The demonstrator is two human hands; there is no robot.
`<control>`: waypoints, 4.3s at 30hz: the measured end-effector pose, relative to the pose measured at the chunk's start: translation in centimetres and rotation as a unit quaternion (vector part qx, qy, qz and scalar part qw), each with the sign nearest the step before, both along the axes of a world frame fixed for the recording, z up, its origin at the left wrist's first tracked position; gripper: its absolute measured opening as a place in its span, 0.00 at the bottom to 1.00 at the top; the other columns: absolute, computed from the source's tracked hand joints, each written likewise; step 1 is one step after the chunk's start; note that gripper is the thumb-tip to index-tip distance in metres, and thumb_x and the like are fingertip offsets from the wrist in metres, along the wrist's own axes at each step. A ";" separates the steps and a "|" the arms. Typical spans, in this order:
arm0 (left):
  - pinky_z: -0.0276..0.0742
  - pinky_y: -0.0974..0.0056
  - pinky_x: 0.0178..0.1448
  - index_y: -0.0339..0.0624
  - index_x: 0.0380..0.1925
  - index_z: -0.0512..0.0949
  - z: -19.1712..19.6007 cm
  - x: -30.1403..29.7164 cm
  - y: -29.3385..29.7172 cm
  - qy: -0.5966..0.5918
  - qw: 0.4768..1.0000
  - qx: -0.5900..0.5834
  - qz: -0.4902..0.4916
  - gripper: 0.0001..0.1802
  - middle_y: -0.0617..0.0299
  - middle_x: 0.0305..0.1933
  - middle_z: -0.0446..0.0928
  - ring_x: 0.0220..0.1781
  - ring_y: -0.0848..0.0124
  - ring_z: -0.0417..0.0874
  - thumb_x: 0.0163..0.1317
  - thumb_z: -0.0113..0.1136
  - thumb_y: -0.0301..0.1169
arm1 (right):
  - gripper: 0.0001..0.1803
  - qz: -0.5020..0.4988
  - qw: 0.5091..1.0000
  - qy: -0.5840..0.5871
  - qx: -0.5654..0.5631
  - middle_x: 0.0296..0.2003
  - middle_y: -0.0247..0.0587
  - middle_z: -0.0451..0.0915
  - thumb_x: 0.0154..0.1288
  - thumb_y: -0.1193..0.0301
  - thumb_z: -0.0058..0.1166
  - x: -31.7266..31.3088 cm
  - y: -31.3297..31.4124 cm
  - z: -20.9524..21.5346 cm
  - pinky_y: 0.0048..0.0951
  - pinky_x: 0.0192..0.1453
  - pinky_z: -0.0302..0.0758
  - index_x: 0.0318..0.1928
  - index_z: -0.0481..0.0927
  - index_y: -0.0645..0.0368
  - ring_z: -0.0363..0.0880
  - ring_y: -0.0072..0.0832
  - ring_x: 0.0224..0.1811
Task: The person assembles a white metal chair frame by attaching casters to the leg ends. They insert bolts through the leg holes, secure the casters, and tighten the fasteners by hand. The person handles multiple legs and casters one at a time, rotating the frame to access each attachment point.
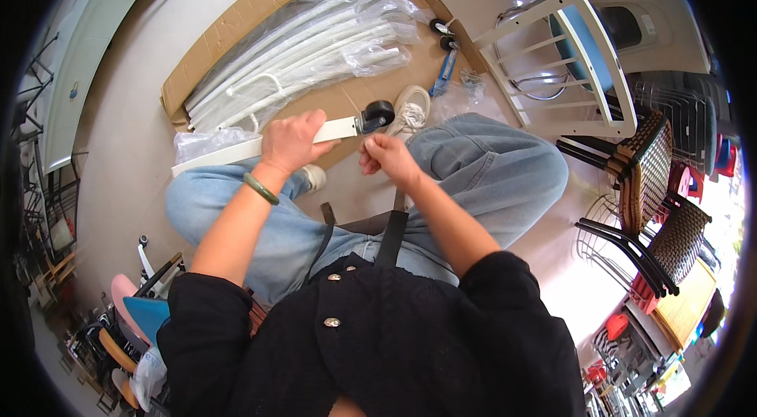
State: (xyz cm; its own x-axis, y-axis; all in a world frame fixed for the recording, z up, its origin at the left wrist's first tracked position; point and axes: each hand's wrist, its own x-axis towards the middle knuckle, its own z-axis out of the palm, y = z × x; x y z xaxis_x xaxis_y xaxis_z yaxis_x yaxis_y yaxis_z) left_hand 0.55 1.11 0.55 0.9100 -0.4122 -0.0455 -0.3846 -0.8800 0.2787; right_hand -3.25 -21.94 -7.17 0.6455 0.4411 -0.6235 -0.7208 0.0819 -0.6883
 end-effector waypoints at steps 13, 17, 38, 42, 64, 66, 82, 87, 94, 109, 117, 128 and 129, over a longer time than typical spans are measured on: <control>0.81 0.56 0.31 0.51 0.34 0.72 -0.3 -0.2 -0.3 0.002 1.000 0.009 -0.004 0.22 0.63 0.31 0.80 0.32 0.61 0.85 0.52 0.69 0.51 | 0.10 0.037 0.796 -0.466 -0.385 0.28 0.45 0.81 0.66 0.67 0.59 2.9 1.9 10.2 0.35 0.35 0.76 0.37 0.77 0.61 0.81 0.42 0.29; 0.81 0.57 0.32 0.51 0.34 0.72 0.0 -0.5 -0.4 0.002 1.000 0.008 -0.006 0.21 0.63 0.31 0.80 0.32 0.61 0.85 0.51 0.70 0.50 | 0.12 0.050 0.836 -0.456 -0.302 0.25 0.42 0.79 0.66 0.65 0.60 7.4 2.0 9.0 0.33 0.33 0.74 0.40 0.80 0.62 0.78 0.34 0.27; 0.80 0.56 0.30 0.50 0.34 0.72 0.1 -0.3 -0.5 0.009 1.000 0.001 -0.005 0.22 0.63 0.31 0.80 0.31 0.60 0.85 0.50 0.71 0.48 | 0.11 0.123 0.983 0.003 -0.140 0.22 0.37 0.79 0.69 0.66 0.58 12.3 1.7 4.1 0.22 0.21 0.67 0.34 0.80 0.61 0.72 0.20 0.18; 0.80 0.56 0.30 0.50 0.34 0.72 0.0 -0.4 -0.7 0.004 1.000 -0.006 -0.004 0.21 0.63 0.30 0.80 0.31 0.61 0.85 0.50 0.71 0.47 | 0.12 0.131 0.980 0.026 -0.145 0.22 0.36 0.79 0.68 0.65 0.59 12.5 1.6 3.9 0.21 0.20 0.66 0.34 0.80 0.61 0.70 0.19 0.17; 0.81 0.59 0.32 0.47 0.33 0.71 -0.7 -1.0 -0.1 -0.003 0.999 -0.031 -0.011 0.22 0.62 0.29 0.79 0.30 0.62 0.85 0.49 0.71 0.47 | 0.22 0.224 0.962 -0.033 -0.155 0.21 0.28 0.71 0.77 0.57 0.45 11.6 1.6 3.7 0.22 0.23 0.61 0.33 0.81 0.62 0.64 0.17 0.19; 0.81 0.59 0.32 0.47 0.33 0.71 -0.8 -0.9 0.0 -0.003 1.000 -0.027 -0.010 0.23 0.62 0.29 0.79 0.30 0.62 0.85 0.48 0.72 0.46 | 0.22 0.226 0.959 -0.027 -0.170 0.21 0.29 0.71 0.76 0.57 0.46 11.7 1.7 3.9 0.22 0.23 0.61 0.32 0.81 0.62 0.64 0.17 0.19; 0.81 0.58 0.33 0.48 0.34 0.72 -1.2 0.0 -0.1 -0.021 1.000 -0.014 -0.019 0.23 0.61 0.28 0.78 0.31 0.62 0.85 0.50 0.69 0.50 | 0.23 0.247 0.950 0.017 -0.188 0.21 0.30 0.76 0.76 0.55 0.46 12.8 1.3 2.2 0.25 0.23 0.63 0.30 0.82 0.58 0.68 0.18 0.20; 0.81 0.57 0.32 0.47 0.32 0.72 -0.8 -0.2 0.0 -0.001 1.000 -0.026 0.007 0.23 0.60 0.28 0.79 0.31 0.61 0.86 0.53 0.66 0.52 | 0.22 0.252 0.937 -0.118 -0.209 0.20 0.28 0.74 0.72 0.58 0.48 12.5 1.3 1.6 0.24 0.26 0.61 0.27 0.82 0.61 0.67 0.18 0.22; 0.81 0.56 0.32 0.49 0.32 0.72 -0.9 -1.7 0.1 -0.019 0.999 -0.032 0.011 0.21 0.61 0.29 0.80 0.31 0.60 0.86 0.54 0.66 0.51 | 0.20 0.183 0.963 -0.111 -0.164 0.20 0.31 0.75 0.69 0.61 0.49 10.9 0.6 0.3 0.25 0.26 0.62 0.25 0.81 0.64 0.68 0.19 0.21; 0.81 0.57 0.33 0.48 0.30 0.73 -1.4 -1.7 -0.4 -0.036 0.998 -0.050 0.020 0.19 0.61 0.28 0.80 0.31 0.61 0.86 0.53 0.67 0.48 | 0.19 0.219 0.961 -0.054 -0.162 0.24 0.27 0.76 0.74 0.58 0.51 10.6 0.4 2.2 0.23 0.28 0.66 0.32 0.82 0.60 0.70 0.15 0.23; 0.81 0.56 0.34 0.48 0.30 0.73 -1.4 -1.8 -0.3 -0.042 0.997 -0.067 0.009 0.16 0.61 0.29 0.80 0.31 0.61 0.85 0.52 0.67 0.43 | 0.17 0.168 0.974 0.003 -0.149 0.24 0.32 0.78 0.70 0.61 0.56 10.5 0.6 3.2 0.24 0.30 0.69 0.30 0.82 0.62 0.73 0.19 0.24; 0.80 0.57 0.34 0.50 0.33 0.72 -0.6 -2.6 -0.7 -0.015 1.000 -0.023 0.002 0.17 0.63 0.29 0.79 0.32 0.62 0.84 0.49 0.69 0.42 | 0.16 0.187 0.961 -0.114 -0.171 0.24 0.36 0.79 0.70 0.62 0.51 10.4 1.0 2.1 0.22 0.30 0.71 0.30 0.80 0.59 0.76 0.20 0.25; 0.80 0.57 0.34 0.50 0.33 0.72 -0.6 -3.0 -0.8 -0.014 1.000 -0.023 0.004 0.18 0.63 0.30 0.79 0.32 0.62 0.84 0.48 0.70 0.42 | 0.16 0.156 0.974 -0.060 -0.151 0.25 0.37 0.80 0.70 0.62 0.49 10.6 1.0 2.4 0.23 0.28 0.72 0.29 0.80 0.59 0.77 0.21 0.23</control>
